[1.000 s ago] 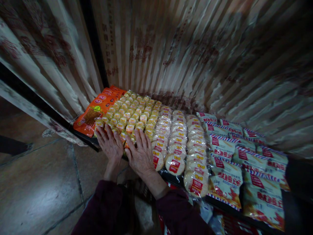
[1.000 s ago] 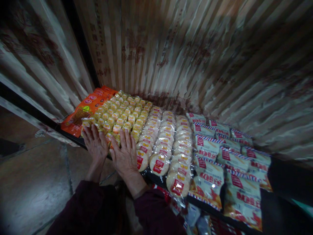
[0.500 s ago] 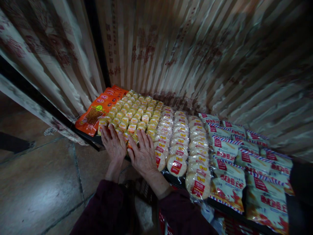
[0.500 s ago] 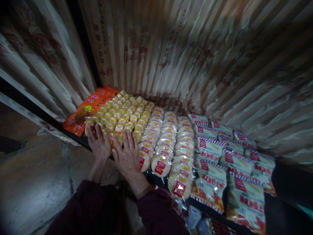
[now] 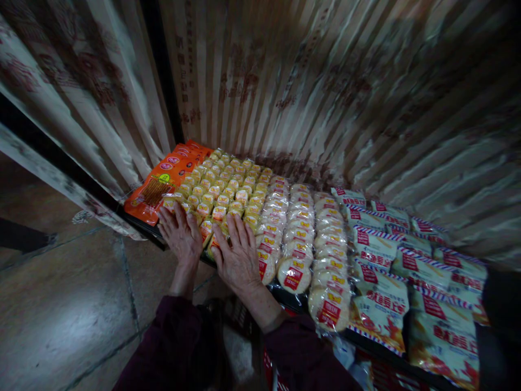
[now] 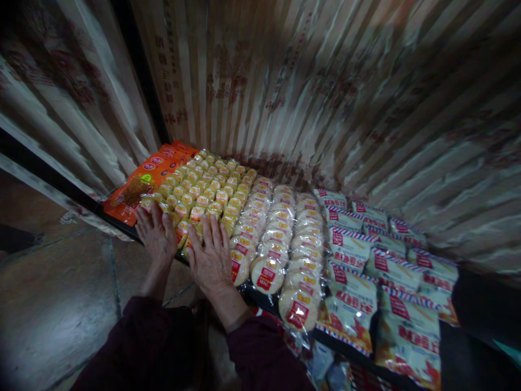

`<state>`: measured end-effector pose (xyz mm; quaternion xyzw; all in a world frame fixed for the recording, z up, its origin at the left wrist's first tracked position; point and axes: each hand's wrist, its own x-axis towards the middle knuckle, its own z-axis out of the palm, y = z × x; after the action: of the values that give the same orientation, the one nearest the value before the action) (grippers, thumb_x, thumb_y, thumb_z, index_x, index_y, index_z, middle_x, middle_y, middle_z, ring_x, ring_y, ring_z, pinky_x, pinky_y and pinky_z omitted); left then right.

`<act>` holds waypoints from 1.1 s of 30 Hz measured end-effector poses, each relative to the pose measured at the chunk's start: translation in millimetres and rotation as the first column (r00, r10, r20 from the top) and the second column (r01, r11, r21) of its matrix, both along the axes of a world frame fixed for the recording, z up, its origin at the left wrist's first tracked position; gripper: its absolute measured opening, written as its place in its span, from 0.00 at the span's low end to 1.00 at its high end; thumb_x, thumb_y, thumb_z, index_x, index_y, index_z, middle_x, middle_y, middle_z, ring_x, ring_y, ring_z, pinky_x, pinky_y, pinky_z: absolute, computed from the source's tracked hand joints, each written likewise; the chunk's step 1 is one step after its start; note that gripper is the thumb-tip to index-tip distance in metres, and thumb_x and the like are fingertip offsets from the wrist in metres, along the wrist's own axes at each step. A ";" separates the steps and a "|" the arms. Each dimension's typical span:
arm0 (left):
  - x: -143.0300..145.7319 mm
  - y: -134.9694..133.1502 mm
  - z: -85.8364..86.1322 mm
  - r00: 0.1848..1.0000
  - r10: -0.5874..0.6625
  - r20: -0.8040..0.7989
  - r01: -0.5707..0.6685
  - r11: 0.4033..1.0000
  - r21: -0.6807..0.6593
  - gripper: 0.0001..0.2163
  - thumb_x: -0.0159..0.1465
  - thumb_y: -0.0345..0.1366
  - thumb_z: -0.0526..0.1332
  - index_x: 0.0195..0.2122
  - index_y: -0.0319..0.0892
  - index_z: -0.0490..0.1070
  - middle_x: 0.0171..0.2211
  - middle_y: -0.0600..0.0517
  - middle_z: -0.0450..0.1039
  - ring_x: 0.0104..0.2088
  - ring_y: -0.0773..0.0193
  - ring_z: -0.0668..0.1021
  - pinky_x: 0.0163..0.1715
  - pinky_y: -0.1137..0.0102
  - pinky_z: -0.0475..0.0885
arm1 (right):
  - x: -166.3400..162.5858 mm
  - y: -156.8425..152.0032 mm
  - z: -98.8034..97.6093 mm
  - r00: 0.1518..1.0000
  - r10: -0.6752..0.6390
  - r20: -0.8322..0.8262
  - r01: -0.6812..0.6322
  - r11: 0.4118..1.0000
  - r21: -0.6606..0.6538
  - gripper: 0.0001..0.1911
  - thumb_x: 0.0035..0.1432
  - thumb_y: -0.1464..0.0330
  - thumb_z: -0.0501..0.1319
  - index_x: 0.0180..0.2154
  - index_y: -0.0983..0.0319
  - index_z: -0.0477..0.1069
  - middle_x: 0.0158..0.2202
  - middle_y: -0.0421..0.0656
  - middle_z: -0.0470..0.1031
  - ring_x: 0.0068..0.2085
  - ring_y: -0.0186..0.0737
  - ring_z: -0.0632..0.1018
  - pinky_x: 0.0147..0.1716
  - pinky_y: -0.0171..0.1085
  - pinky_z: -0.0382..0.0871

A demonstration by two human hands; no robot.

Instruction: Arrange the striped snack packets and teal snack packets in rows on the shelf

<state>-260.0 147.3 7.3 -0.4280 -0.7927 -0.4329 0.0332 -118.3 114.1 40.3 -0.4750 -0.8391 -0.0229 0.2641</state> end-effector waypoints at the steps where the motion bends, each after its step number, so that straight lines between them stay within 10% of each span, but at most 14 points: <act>1: 0.3 -0.2 0.5 1.000 -0.008 -0.003 0.008 1.000 -0.014 0.27 0.70 0.47 0.43 0.66 0.38 0.54 0.69 0.38 0.45 0.69 0.48 0.47 0.65 0.48 0.45 | 0.0 0.2 0.0 1.000 0.002 0.002 -0.002 1.000 -0.009 0.25 0.64 0.63 0.55 0.62 0.57 0.61 0.68 0.50 0.53 0.69 0.51 0.51 0.64 0.55 0.49; 33: 11.5 -14.8 -8.8 0.995 -0.061 -0.077 0.063 0.997 0.034 0.26 0.71 0.42 0.42 0.65 0.33 0.56 0.69 0.37 0.44 0.69 0.48 0.43 0.65 0.49 0.47 | 5.5 6.1 3.2 0.996 0.050 0.074 -0.050 0.999 -0.004 0.28 0.62 0.62 0.59 0.62 0.58 0.60 0.68 0.52 0.52 0.68 0.53 0.52 0.63 0.54 0.49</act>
<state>-248.5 132.6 -1.5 -0.4679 -0.7692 -0.4313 0.0578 -112.8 120.3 43.5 -0.4532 -0.8599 -0.0329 0.2326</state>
